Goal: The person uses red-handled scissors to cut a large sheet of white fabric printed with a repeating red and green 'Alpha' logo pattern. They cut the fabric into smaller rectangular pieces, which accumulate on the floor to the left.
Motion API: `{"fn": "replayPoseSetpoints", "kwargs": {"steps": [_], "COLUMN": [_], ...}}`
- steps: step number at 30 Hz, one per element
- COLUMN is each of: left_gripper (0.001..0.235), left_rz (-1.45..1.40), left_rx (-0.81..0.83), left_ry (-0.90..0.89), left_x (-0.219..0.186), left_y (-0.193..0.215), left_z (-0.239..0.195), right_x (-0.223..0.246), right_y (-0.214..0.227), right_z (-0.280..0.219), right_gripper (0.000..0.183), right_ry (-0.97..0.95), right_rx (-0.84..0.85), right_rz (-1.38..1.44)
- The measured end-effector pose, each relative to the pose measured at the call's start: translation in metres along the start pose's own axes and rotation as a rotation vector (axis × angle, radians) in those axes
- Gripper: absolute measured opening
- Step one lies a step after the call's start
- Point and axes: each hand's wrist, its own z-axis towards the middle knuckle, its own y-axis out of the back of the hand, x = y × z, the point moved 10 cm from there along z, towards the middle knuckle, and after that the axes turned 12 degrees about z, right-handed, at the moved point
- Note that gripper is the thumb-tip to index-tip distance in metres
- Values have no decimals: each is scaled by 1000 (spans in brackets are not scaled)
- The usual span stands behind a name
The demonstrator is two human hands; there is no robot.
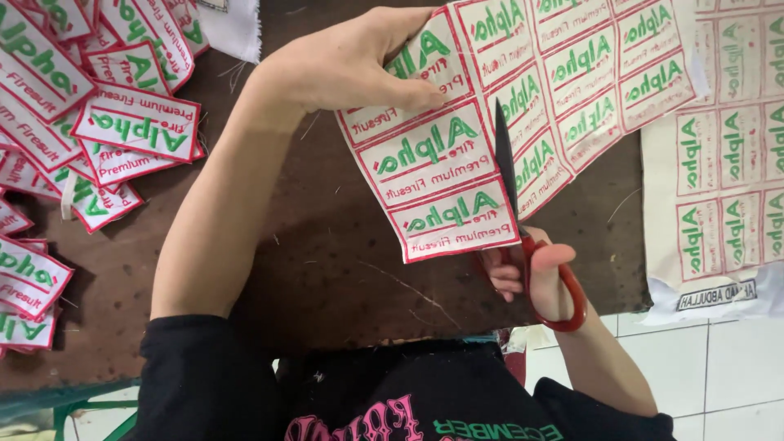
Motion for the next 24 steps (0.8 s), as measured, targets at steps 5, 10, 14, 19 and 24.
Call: {"fn": "replayPoseSetpoints", "kwargs": {"steps": [5,10,14,19,24], "left_gripper": [39,40,40,41,38], "left_rz": [-1,54,35,2,51], "left_rx": [3,2,12,22,25], "left_ry": [-19,3,43,-1,102], "left_x": [0,1,0,-5,3], "left_y": [0,-2,-4,-3,-2], "left_z": [0,2,2,0,-1], "right_x": [9,7,12,15,14], "right_y": [-12,-5,-8,-7,-14], "right_z": [3,0,5,10,12], "right_gripper": [95,102,112,92,111], "right_ry": [46,-24,5,55,0], "right_rx": [52,17,28,-20,109], "right_rz": [-42,16,-46,-131,4]}}
